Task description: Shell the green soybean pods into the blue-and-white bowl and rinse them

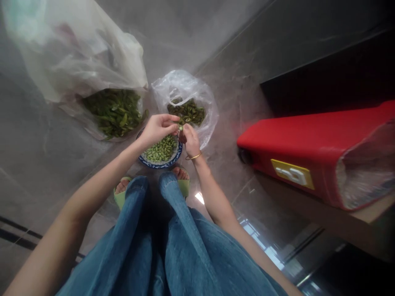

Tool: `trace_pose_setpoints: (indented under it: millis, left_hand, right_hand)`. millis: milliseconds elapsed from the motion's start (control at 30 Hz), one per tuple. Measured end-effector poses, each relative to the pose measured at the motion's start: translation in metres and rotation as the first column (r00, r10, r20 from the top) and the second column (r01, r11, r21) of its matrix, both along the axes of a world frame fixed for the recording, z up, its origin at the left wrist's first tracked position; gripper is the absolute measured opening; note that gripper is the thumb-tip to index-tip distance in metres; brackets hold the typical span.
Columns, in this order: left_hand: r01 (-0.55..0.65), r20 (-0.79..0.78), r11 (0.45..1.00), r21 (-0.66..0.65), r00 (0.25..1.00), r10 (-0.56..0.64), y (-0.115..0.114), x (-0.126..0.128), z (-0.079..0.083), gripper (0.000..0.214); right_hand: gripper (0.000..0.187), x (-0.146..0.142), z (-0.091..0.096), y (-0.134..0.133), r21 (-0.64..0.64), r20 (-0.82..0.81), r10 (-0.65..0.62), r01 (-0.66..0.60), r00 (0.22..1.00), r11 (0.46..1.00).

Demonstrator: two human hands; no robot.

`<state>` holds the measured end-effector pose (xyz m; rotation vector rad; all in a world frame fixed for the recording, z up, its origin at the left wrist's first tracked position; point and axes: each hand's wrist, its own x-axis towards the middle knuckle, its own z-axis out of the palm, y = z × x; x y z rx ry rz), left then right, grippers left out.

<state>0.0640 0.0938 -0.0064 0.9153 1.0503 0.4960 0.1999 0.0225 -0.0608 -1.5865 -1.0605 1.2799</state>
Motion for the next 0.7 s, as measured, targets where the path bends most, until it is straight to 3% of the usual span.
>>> trace_pose_setpoints:
  millis: [100, 300, 500, 700]
  left_hand:
    - [0.038, -0.041, 0.994, 0.102, 0.999, -0.034, -0.001, -0.001, -0.004, 0.034]
    - [-0.039, -0.084, 0.970, 0.241, 0.995, 0.061, -0.005, -0.003, -0.006, 0.028]
    - [-0.171, -0.034, 0.973, 0.152, 0.983, 0.178, -0.014, -0.004, -0.004, 0.018]
    - [-0.240, 0.000, 0.962, 0.126, 0.970, 0.242, -0.023, -0.005, -0.006, 0.017]
  right_hand:
    - [0.049, -0.001, 0.001, -0.001, -0.048, -0.110, -0.084, 0.079, 0.990, 0.996]
    - [0.050, -0.007, 0.009, -0.001, -0.074, -0.112, -0.070, 0.062, 0.991, 0.995]
    - [0.054, -0.018, 0.006, -0.002, -0.147, -0.250, -0.102, 0.066, 0.963, 0.987]
    - [0.052, -0.033, 0.013, -0.003, -0.132, -0.333, -0.203, 0.168, 0.921, 0.977]
